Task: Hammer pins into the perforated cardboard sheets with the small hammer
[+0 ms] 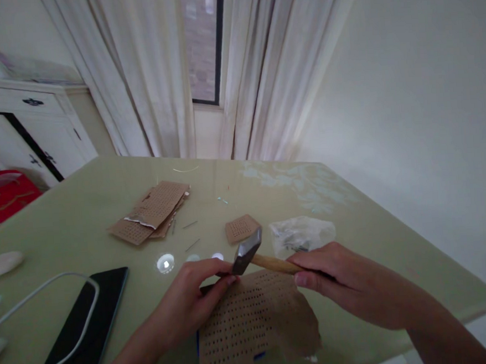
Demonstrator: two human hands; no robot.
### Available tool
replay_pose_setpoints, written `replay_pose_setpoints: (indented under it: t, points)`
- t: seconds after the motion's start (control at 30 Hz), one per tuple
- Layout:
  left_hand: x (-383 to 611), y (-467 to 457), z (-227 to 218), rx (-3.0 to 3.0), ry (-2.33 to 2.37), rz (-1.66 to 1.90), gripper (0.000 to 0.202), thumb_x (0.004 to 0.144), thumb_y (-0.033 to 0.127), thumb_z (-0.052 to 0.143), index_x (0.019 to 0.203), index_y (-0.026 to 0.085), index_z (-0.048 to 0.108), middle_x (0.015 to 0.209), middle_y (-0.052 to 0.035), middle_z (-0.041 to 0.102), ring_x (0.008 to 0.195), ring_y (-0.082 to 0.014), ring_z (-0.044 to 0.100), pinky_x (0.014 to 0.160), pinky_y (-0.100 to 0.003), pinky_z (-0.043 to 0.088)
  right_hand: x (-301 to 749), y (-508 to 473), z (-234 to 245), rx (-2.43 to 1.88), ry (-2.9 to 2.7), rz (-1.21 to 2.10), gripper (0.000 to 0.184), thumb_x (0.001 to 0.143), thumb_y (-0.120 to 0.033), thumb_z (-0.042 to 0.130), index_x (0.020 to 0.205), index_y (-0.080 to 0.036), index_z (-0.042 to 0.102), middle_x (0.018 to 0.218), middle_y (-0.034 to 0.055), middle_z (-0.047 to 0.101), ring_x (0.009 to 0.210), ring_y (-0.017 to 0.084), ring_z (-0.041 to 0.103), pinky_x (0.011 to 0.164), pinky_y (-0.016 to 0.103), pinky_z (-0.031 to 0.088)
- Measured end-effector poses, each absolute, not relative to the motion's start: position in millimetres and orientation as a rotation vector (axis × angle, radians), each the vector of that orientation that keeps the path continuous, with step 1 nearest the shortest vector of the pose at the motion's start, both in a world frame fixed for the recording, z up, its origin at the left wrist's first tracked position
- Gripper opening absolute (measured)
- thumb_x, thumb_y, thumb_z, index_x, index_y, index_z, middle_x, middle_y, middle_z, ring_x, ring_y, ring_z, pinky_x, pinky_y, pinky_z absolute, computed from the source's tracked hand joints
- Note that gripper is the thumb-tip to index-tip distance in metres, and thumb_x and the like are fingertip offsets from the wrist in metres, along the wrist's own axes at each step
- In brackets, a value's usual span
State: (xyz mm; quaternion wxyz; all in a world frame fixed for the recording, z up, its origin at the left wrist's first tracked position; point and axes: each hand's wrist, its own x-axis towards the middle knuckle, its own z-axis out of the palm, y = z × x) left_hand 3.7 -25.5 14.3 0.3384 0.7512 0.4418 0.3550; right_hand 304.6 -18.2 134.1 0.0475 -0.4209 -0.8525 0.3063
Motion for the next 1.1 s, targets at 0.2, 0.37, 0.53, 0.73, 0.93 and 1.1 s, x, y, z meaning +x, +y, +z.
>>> replay_pose_setpoints:
  t: [0.2,0.37,0.53,0.73,0.93,1.1]
  points:
    - [4,-24,16,1.948,1.133,0.878,0.021,0.105,0.032,0.062,0.101,0.026,0.081,0.098,-0.0003,0.084,0.089,-0.0176,0.076,0.068,-0.02,0.056,305,-21,135,-1.308,-2.582,0.917,0.042,0.116,-0.048,0.045,0.091,-0.021,0.064,0.076,-0.0018,0.06,0.074,0.016,0.061,0.069,0.028,0.038]
    - [3,-20,14,2.021,1.027,0.945,0.019,0.105,0.026,0.062,0.098,0.024,0.08,0.101,-0.0023,0.081,0.091,-0.0168,0.074,0.083,-0.024,0.055,304,-24,132,-1.332,-2.579,0.853,0.043,0.116,-0.049,0.044,0.09,-0.021,0.064,0.079,-0.0001,0.063,0.077,0.018,0.062,0.072,0.03,0.039]
    - [2,-21,12,2.035,0.977,0.9,0.019,0.105,0.022,0.062,0.1,0.024,0.08,0.104,-0.0033,0.079,0.094,-0.017,0.074,0.085,-0.025,0.054,306,-25,125,-1.358,-2.625,0.833,0.038,0.116,-0.047,0.046,0.098,-0.022,0.069,0.085,0.0013,0.067,0.083,0.02,0.063,0.075,0.031,0.041]
    - [3,-22,14,2.031,1.03,0.884,0.018,0.103,0.025,0.064,0.098,0.025,0.081,0.096,-0.0013,0.08,0.088,-0.0163,0.074,0.082,-0.026,0.054,308,-25,130,-1.291,-2.572,0.831,0.045,0.117,-0.05,0.044,0.086,-0.021,0.061,0.076,-0.002,0.06,0.073,0.016,0.059,0.069,0.028,0.038]
    - [-5,-26,21,1.961,1.158,0.72,0.031,0.091,0.041,0.077,0.119,0.027,0.08,0.121,-0.0044,0.081,0.11,-0.0252,0.074,0.096,-0.034,0.055,313,-25,134,-1.298,-2.542,0.811,0.042,0.117,-0.049,0.045,0.091,-0.021,0.064,0.076,-0.0022,0.061,0.072,0.015,0.06,0.07,0.028,0.038]
    - [-7,-24,29,1.916,1.168,0.553,0.033,0.091,0.049,0.076,0.111,0.024,0.083,0.1,-0.0021,0.082,0.086,-0.021,0.072,0.074,-0.028,0.05,306,-25,126,-1.324,-2.578,0.847,0.044,0.116,-0.05,0.045,0.092,-0.02,0.068,0.08,0.0007,0.066,0.078,0.018,0.064,0.073,0.028,0.042]
